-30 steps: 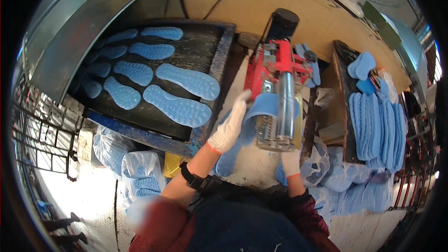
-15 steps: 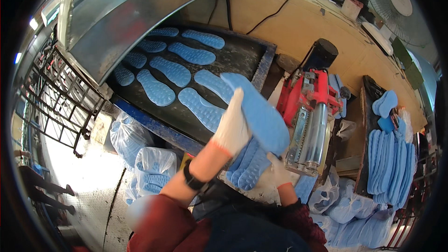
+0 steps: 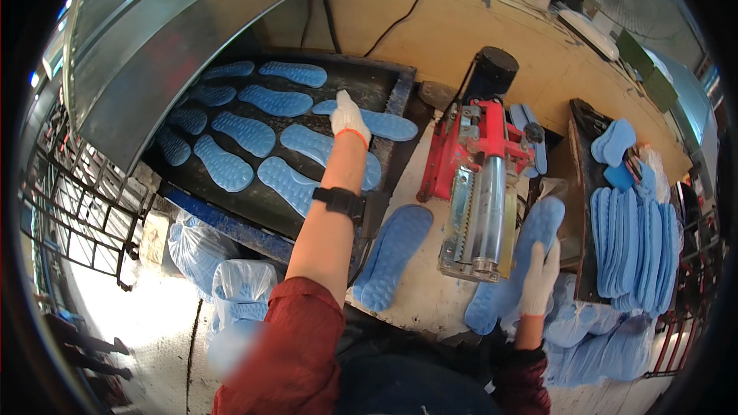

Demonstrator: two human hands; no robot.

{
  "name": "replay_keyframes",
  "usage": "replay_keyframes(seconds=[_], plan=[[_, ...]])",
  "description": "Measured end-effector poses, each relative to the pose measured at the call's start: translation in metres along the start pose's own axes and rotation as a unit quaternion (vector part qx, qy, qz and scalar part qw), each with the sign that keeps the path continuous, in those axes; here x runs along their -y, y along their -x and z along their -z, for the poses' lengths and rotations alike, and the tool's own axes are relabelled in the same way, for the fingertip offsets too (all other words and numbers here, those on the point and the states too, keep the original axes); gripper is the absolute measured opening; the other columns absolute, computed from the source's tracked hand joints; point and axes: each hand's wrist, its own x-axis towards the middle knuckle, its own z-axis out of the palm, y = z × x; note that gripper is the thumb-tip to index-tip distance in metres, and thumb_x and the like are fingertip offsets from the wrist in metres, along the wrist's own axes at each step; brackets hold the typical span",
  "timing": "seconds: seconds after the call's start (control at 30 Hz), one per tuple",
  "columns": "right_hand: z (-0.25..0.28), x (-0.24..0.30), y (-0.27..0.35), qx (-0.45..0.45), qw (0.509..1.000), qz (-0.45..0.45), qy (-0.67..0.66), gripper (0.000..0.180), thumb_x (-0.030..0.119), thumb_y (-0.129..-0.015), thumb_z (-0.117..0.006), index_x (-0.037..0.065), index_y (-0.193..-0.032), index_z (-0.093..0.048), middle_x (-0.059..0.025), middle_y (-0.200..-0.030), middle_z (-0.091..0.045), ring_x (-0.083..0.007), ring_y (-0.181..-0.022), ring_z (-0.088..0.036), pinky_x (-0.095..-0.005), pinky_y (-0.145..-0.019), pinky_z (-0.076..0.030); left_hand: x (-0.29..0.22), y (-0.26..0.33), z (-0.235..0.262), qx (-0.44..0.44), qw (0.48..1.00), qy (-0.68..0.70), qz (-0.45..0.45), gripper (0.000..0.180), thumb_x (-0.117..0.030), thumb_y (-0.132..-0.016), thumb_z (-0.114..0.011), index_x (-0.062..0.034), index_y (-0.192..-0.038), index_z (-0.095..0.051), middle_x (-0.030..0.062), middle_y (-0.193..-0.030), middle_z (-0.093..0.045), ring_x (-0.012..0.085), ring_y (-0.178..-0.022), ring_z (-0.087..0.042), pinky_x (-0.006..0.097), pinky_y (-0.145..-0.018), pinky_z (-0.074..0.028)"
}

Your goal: The recorder takes blue shoe insoles from a heating tray and passes them through an adhesive roller machine to apply glue before stacking them.

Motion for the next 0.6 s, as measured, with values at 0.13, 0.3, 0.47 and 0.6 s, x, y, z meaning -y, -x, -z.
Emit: replay_keyframes(seconds=[0.13, 0.3, 0.47, 0.6], plan=[[0.016, 0.023, -0.046, 0.014, 0.931, 0.293, 0.216, 0.042, -0.006, -0.08, -0.058, 0.01, -0.117, -0.068, -0.0146, -0.11, -0.061, -0.0333, -0.106, -0.058, -0.0382, -0.092, -0.047, -0.021, 0.11, 0.003, 0.036, 0.956, -0.108, -0.272, 0.072, -0.047, -0.098, -0.05, -0.0037, -0.152, -0.03, 0.019, -0.149, -0.041, 0.0298, -0.14, -0.038, 0.041, -0.115, -0.031], [-0.006, 0.062, -0.045, 0.081, 0.908, 0.385, 0.144, 0.043, -0.006, -0.077, -0.064, 0.01, -0.117, -0.068, -0.0127, -0.111, -0.063, -0.0305, -0.102, -0.06, -0.0375, -0.089, -0.049, 0.021, 0.189, 0.016, 0.374, 0.788, -0.185, -0.453, 0.063, -0.04, -0.106, -0.037, -0.0072, -0.156, -0.018, 0.0154, -0.16, -0.022, 0.0267, -0.149, -0.022, 0.042, -0.12, -0.023], [-0.003, 0.026, 0.006, -0.039, 0.986, 0.079, -0.142, 0.015, 0.01, -0.097, -0.052, 0.0, -0.097, -0.063, -0.0042, -0.095, -0.063, -0.0115, -0.083, -0.058, -0.0226, -0.07, -0.046, 0.069, 0.205, 0.018, 0.461, 0.839, -0.073, -0.279, 0.067, -0.047, -0.107, -0.028, -0.0073, -0.157, -0.01, 0.014, -0.162, -0.017, 0.0253, -0.15, -0.017, 0.043, -0.122, -0.018], [-0.025, -0.034, 0.024, -0.018, 0.999, 0.017, -0.027, 0.014, 0.005, -0.094, -0.054, -0.001, -0.102, -0.063, -0.0101, -0.102, -0.065, -0.0219, -0.087, -0.061, -0.0333, -0.076, -0.049, 0.083, 0.187, 0.05, 0.462, 0.829, -0.13, -0.286, 0.072, -0.054, -0.105, -0.03, -0.008, -0.158, -0.011, 0.0166, -0.158, -0.026, 0.0268, -0.147, -0.025, 0.042, -0.121, -0.019]])
